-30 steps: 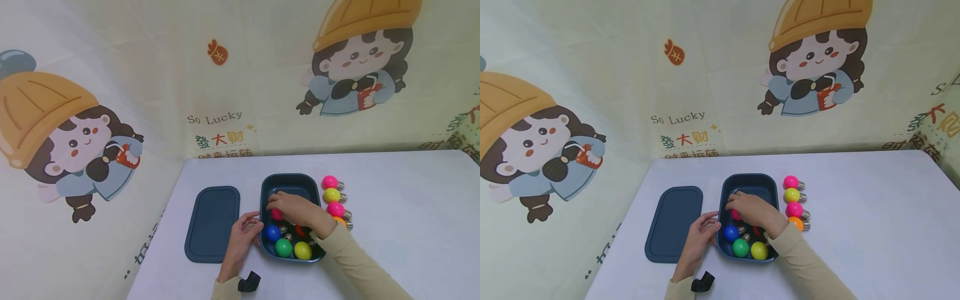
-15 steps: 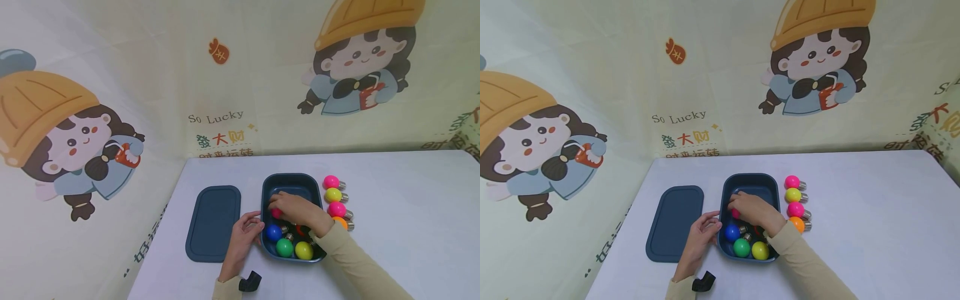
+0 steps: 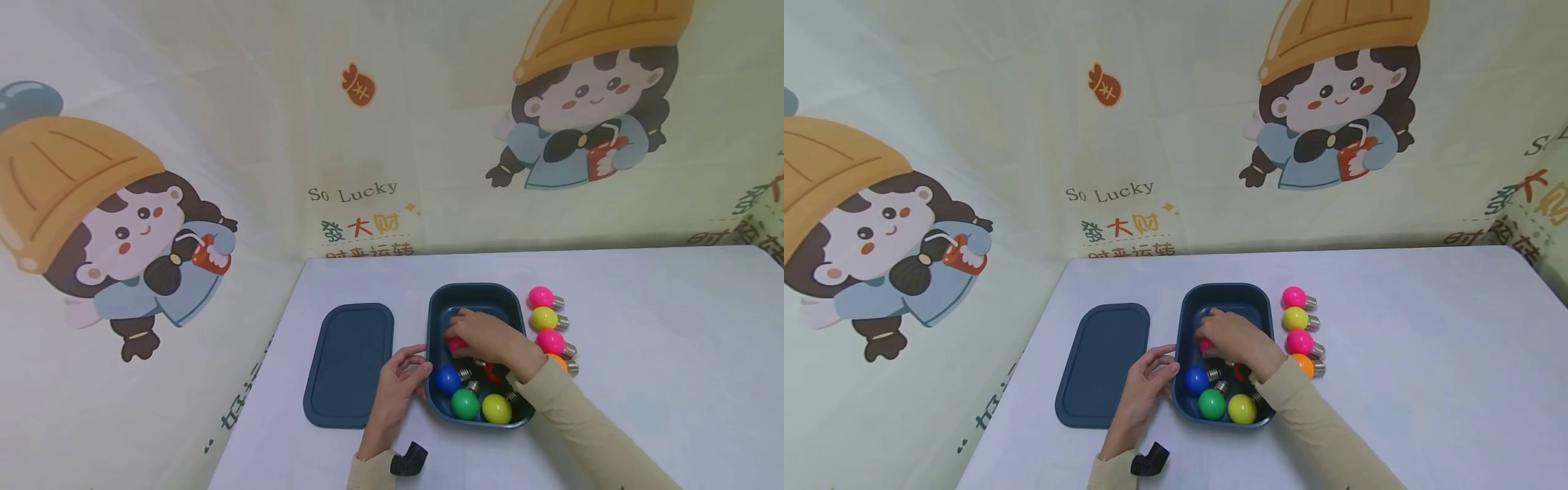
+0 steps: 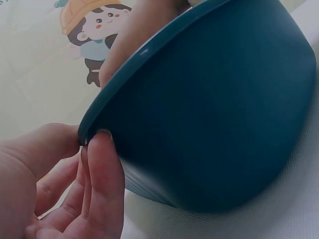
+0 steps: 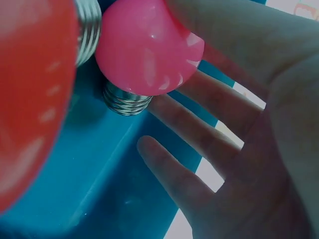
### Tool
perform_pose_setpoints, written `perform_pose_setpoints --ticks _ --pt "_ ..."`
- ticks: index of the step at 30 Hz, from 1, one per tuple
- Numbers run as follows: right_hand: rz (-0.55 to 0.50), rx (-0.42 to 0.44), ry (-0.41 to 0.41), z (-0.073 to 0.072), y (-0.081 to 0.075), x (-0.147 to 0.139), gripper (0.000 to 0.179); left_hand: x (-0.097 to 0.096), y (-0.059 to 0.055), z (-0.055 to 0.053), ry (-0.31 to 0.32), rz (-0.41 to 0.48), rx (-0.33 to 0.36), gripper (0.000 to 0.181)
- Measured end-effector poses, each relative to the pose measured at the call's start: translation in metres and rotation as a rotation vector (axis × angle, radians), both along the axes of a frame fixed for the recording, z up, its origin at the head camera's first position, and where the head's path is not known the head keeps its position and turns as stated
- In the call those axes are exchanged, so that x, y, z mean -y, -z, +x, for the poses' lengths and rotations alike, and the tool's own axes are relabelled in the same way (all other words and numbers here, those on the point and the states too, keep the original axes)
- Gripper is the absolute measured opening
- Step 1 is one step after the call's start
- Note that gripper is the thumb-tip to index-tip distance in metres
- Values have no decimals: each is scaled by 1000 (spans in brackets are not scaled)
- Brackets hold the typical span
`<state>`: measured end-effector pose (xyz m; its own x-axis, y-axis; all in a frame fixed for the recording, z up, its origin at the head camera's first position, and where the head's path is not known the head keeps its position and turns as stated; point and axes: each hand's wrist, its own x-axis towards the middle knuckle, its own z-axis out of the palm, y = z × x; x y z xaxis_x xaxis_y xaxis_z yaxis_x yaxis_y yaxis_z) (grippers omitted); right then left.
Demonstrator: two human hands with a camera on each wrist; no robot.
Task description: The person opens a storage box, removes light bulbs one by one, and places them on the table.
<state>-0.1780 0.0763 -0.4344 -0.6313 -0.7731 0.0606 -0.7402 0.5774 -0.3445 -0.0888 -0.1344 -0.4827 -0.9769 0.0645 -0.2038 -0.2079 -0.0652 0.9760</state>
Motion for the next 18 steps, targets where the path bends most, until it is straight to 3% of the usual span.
perform_pose_setpoints --ticks 6,13,18 --pt "-18 -6 6 1 -6 -4 24 0 -2 2 -1 -6 -1 44" --pt "-13 19 92 5 -18 -9 31 0 -3 2 2 -4 -1 43" --pt "-7 -14 130 7 -24 -17 33 0 -3 2 1 2 6 42"
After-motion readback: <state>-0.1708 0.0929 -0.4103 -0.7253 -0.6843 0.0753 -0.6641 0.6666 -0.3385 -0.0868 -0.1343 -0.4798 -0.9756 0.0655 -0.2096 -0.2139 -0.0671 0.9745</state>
